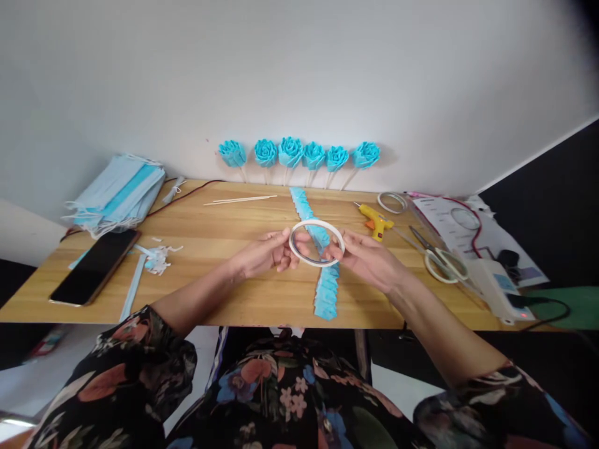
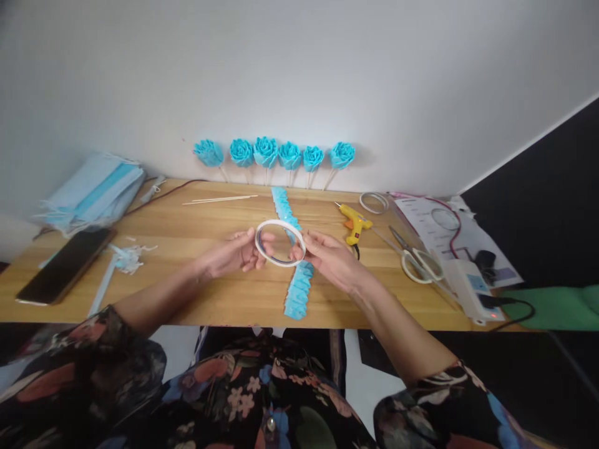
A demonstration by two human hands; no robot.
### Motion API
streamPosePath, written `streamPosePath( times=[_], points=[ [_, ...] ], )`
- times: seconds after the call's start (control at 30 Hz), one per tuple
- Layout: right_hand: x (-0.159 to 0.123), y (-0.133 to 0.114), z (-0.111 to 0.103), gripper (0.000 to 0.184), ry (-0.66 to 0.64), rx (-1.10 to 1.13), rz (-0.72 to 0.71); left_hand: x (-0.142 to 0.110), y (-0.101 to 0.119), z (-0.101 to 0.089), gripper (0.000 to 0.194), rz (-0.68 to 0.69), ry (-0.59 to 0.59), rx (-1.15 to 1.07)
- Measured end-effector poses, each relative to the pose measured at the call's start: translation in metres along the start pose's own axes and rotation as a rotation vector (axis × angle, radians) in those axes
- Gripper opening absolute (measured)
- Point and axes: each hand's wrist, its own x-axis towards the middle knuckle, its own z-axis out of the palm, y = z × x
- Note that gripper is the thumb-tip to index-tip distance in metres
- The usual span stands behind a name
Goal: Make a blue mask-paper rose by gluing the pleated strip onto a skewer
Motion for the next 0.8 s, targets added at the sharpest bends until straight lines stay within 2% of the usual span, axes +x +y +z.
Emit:
streamPosePath(
  times=[0.13,0.23,0.3,0.4,0.47,0.53,0.6,0.67,0.8],
  points=[
    [-0.001,0.003,0.013,0.044,-0.113,0.092,0.055,-0.005,-0.004,-0.006,0.047,-0.033,-0.069,-0.075],
    [-0.003,-0.010,0.003,0.048,-0.111,-0.088,0.007,-0.004,-0.005,-0.012,0.044,0.028,-0.028,-0.039],
    [-0.004,-0.027,-0.026,0.048,-0.011,-0.353,-0.103,-0.001,-0.006,-0.017,0.051,0.107,0.067,-0.060],
    [-0.004,-0.049,-0.095,0.035,0.279,-0.833,-0.232,0.004,-0.007,-0.026,0.064,0.149,0.266,-0.116],
    [0.001,-0.054,-0.146,0.025,0.521,-1.153,-0.189,0.006,-0.008,-0.031,0.063,0.139,0.391,-0.105],
    [0.012,-0.047,-0.187,0.020,0.683,-1.469,-0.020,0.008,-0.010,-0.035,0.060,0.139,0.476,-0.067],
    [0.025,-0.033,-0.213,0.022,0.684,-1.735,0.135,0.010,-0.013,-0.038,0.056,0.136,0.507,-0.029],
    [0.038,-0.015,-0.226,0.022,0.648,-1.808,0.157,0.011,-0.014,-0.038,0.054,0.125,0.504,-0.005],
    [0.051,0.009,-0.236,0.026,0.561,-1.840,0.127,0.011,-0.017,-0.040,0.050,0.108,0.508,0.006]
  ],
)
